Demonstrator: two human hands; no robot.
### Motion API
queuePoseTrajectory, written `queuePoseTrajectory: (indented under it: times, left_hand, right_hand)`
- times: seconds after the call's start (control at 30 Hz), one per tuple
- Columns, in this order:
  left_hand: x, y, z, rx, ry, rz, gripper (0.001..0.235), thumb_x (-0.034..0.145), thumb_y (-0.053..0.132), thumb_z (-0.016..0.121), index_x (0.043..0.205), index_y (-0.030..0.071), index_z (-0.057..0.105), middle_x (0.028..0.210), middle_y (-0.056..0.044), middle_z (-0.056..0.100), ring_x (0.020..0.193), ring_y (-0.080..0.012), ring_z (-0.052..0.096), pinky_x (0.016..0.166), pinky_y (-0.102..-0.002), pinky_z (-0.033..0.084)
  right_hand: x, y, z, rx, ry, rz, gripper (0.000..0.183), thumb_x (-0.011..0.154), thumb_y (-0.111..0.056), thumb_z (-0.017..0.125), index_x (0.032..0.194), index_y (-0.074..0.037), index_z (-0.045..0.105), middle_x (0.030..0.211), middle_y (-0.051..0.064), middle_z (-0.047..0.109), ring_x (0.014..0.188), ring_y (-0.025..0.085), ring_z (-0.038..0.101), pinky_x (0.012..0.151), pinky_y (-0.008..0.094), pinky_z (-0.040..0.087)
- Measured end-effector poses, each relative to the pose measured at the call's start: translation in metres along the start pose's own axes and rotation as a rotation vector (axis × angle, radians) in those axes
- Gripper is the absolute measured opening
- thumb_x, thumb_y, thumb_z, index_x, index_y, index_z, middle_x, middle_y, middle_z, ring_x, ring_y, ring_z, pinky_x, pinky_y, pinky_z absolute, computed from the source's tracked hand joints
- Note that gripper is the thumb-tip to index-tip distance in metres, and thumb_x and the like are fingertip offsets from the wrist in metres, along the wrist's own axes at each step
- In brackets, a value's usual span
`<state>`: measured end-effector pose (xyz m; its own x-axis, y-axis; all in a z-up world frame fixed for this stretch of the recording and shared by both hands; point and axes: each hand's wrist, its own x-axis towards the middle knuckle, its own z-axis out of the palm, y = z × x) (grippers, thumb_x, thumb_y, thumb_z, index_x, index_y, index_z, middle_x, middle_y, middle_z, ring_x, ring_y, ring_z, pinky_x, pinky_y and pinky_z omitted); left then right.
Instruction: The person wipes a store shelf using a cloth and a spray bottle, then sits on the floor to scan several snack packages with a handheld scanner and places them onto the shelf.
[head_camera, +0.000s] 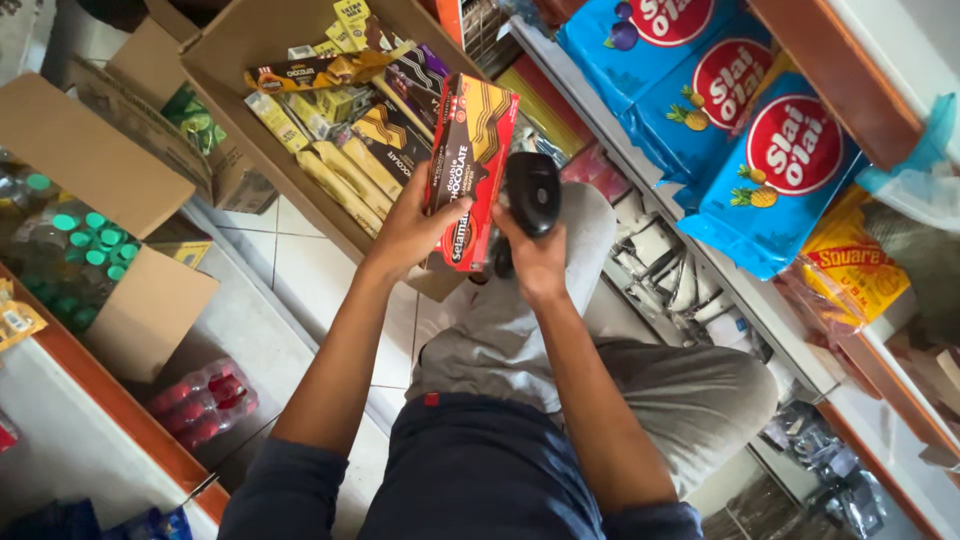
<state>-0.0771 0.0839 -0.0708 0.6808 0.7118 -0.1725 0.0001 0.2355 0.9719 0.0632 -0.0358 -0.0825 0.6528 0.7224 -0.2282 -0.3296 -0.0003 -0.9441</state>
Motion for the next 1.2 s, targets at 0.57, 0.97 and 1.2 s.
queuePoseTrajectory:
  times: [0.57, 0.97, 1.2]
  left_hand:
    - [-0.024, 0.018, 0.035, 0.154, 0.011, 0.271, 0.045, 0.110, 0.019, 0.059, 0.150, 0.001, 0.047, 0.124, -0.006, 0.065, 0.107, -0.0112, 0.060, 0.095, -0.030, 0.051]
    - [-0.048, 0.007, -0.019, -0.182, -0.185, -0.007, 0.053, 0.100, 0.014, 0.065, 0.147, -0.005, 0.048, 0.129, -0.007, 0.066, 0.115, -0.0130, 0.065, 0.102, -0.030, 0.053]
    - [-0.063, -0.014, -0.066, -0.634, 0.043, -0.012, 0.055, 0.104, 0.033, 0.063, 0.144, -0.003, 0.050, 0.128, -0.013, 0.068, 0.113, -0.0228, 0.069, 0.100, -0.040, 0.056]
  right_hand:
    - [-0.035, -0.078, -0.002, -0.054, -0.279, 0.041, 0.038, 0.083, 0.002, 0.079, 0.119, -0.001, 0.067, 0.091, 0.004, 0.071, 0.074, 0.015, 0.065, 0.068, 0.030, 0.056]
    - [0.006, -0.091, 0.001, 0.329, -0.164, 0.107, 0.028, 0.083, 0.004, 0.074, 0.110, -0.001, 0.067, 0.090, 0.008, 0.068, 0.070, 0.020, 0.066, 0.064, 0.037, 0.056]
    - [0.028, -0.056, 0.016, 0.493, -0.202, 0.242, 0.019, 0.087, 0.000, 0.074, 0.105, 0.003, 0.067, 0.088, 0.011, 0.068, 0.072, 0.022, 0.065, 0.069, 0.039, 0.057]
